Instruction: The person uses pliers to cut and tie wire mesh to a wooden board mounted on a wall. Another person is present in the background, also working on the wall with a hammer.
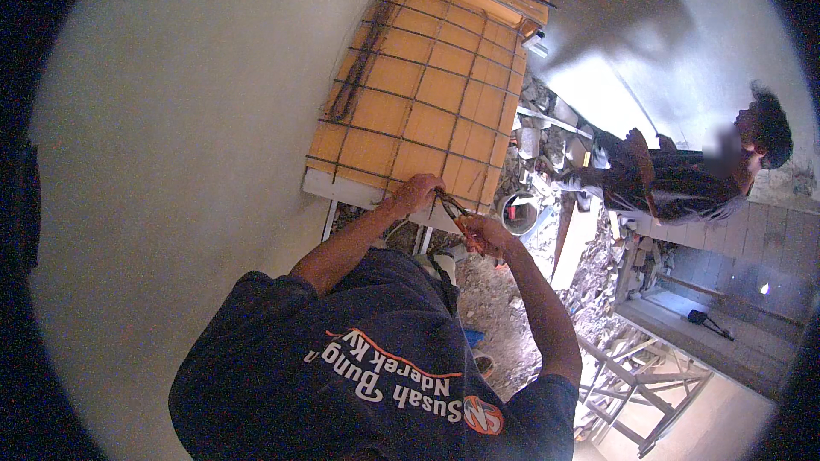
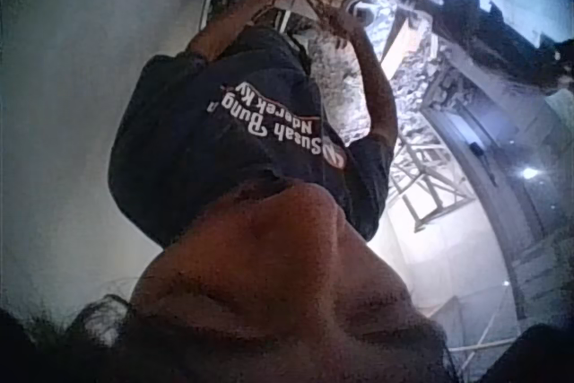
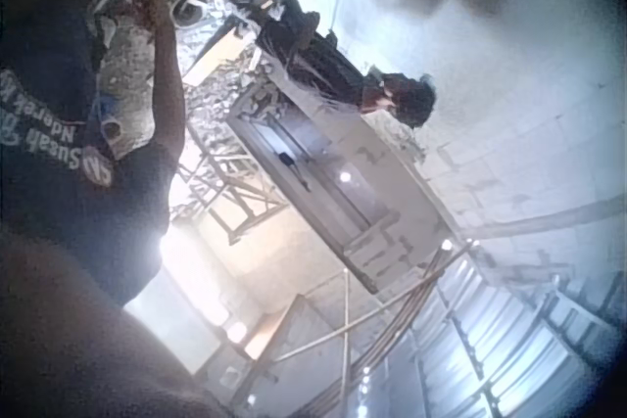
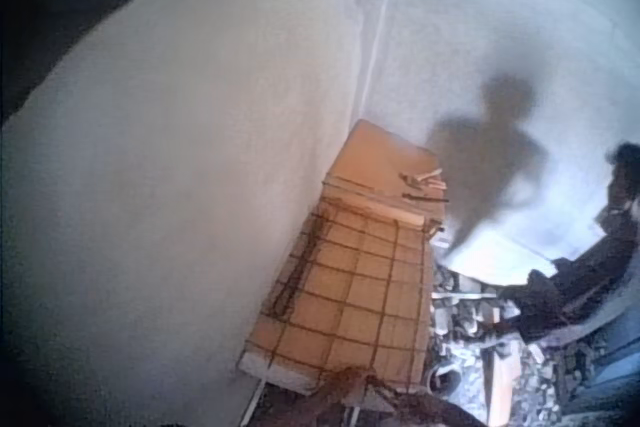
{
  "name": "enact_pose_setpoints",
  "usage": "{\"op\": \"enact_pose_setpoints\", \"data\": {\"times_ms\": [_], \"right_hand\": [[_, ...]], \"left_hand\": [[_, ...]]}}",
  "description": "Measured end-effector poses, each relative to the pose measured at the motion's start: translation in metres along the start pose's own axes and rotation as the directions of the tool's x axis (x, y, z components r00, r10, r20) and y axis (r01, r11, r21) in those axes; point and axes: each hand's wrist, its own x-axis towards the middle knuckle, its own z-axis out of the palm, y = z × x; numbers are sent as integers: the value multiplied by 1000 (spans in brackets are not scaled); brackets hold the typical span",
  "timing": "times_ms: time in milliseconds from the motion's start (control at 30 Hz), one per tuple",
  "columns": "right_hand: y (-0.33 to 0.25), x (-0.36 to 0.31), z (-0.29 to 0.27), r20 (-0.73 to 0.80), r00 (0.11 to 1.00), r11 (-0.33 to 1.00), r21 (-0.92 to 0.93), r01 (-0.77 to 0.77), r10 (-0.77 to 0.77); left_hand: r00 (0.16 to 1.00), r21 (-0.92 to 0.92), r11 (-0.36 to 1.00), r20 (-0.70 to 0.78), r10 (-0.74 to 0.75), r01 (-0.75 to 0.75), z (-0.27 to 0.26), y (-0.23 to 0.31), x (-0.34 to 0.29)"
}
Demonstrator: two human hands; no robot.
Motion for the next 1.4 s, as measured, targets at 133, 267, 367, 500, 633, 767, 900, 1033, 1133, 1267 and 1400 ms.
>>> {"op": "enact_pose_setpoints", "data": {"times_ms": [133, 267, 367, 500, 633, 767, 900, 1033, 1133, 1267, 1400], "right_hand": [[-19, -8, 25, -130, 991, 926, -375, -30, -21], [-33, -18, 17, -147, 989, 897, -439, -59, -6], [-26, -14, 4, -72, 997, 922, -387, -22, -6], [-26, -7, 2, -129, 989, 824, -566, -14, -71], [-13, -10, 2, -140, 986, 853, -522, 5, -91], [-39, -20, 28, -159, 986, 832, -552, -54, -41], [-19, -13, 5, -139, 988, 850, -527, -10, -74], [-34, -17, 16, -141, 990, 880, -471, -60, -8], [-26, -14, 11, -155, 987, 828, -558, -54, -40], [-33, -14, 11, -139, 988, 833, -553, -23, -65], [-40, -14, 8, -117, 993, 811, -582, -52, -20]], "left_hand": [[942, 103, 938, -79, -325, 332, -10, 30, -10], [795, 282, 800, 163, -584, 530, 6, 34, -43], [901, 280, 938, 321, -293, 206, 35, 14, -53], [879, -85, 905, 288, -379, 418, 66, -20, -44], [642, -498, 448, 340, -687, 742, 62, 8, -44], [706, -321, 633, 227, -671, 704, 93, -41, -58], [790, -310, 736, 99, -605, 602, 91, -25, -49], [747, -215, 727, 17, -664, 652, 94, -26, -50], [706, -231, 673, 110, -700, 703, 81, -1, -51], [778, -213, 750, 105, -620, 626, 82, -19, -46], [807, -107, 800, 65, -587, 590, 73, -12, -46]]}}
